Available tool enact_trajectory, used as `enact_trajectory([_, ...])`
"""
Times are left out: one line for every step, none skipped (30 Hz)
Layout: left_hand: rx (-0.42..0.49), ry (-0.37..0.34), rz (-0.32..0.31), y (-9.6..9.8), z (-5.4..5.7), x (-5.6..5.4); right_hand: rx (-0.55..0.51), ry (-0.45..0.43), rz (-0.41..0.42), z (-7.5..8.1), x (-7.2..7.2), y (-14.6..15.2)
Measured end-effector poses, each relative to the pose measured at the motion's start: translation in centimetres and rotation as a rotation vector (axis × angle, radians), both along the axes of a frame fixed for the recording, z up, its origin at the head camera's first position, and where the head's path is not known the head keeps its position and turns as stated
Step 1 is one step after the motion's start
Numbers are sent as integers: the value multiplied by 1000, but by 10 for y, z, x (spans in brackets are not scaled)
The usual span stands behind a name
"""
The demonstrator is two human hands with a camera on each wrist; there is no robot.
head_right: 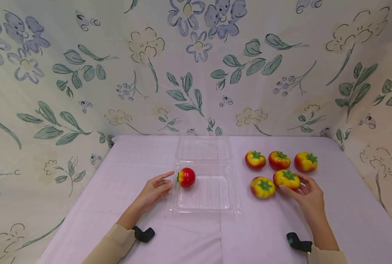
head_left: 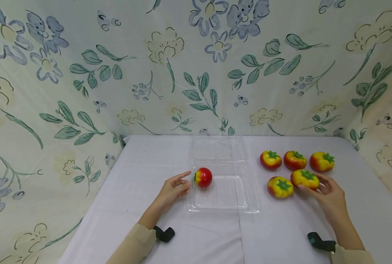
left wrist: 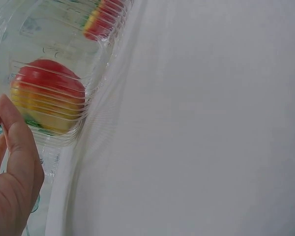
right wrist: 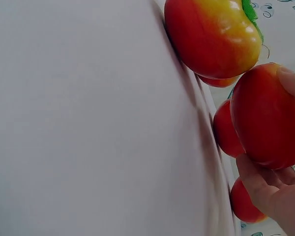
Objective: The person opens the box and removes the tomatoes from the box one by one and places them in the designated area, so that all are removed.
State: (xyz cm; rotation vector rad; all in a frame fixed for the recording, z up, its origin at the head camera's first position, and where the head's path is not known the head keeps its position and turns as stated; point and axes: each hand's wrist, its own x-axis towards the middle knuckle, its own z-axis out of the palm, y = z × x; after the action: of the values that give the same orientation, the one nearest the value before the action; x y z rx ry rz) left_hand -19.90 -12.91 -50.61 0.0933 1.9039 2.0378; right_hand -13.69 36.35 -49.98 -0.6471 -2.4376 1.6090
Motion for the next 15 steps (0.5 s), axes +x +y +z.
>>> enact_trajectory([-2,1,1,0,0,0,-3,-5,4,0,0,0])
enact_trajectory([-6,5,-1,0,0,0,-6,-9,6,-1,0,1])
enact_trajectory([-8,6,-2,0,0,0,-8,-15,4,-1,0,0])
enact_trajectory([-9,8,-4,0,0,0,-14,-21,1,-1,0,0])
enact_trajectory([-9,5,-3,0,-1,0,-18,-27,-2,-1,0,1])
enact_trajectory([-9,5,-4,0,-1,0,-24,-33,-6,-1,0,1])
enact_trajectory([-9,4,-5,0,-1,0,-30,-35,-10,0,0,1])
enact_trajectory([-7,4,-7,0,-2,-1,-36,-38,-15,0,0,1])
enact_trajectory([-5,2,-7,-1,-2,-1,-42,-41,-19,0,-1,1])
enact_trajectory([-3,2,-8,-1,-2,-1,-46,-43,-22,1,-1,1])
enact_trajectory([-1,1,-8,-1,-2,-1,-51,-44,-24,0,-1,1])
enact_trajectory([0,0,-9,-1,-2,-1,-55,-44,-26,0,-1,1])
enact_trajectory([4,2,-11,-1,-2,-1,-54,-45,-25,0,-1,1])
enact_trajectory([7,3,-11,-1,-2,-1,-50,-47,-24,-1,-1,2])
enact_trajectory([8,3,-10,-1,-1,-1,-46,-49,-23,-1,-1,2])
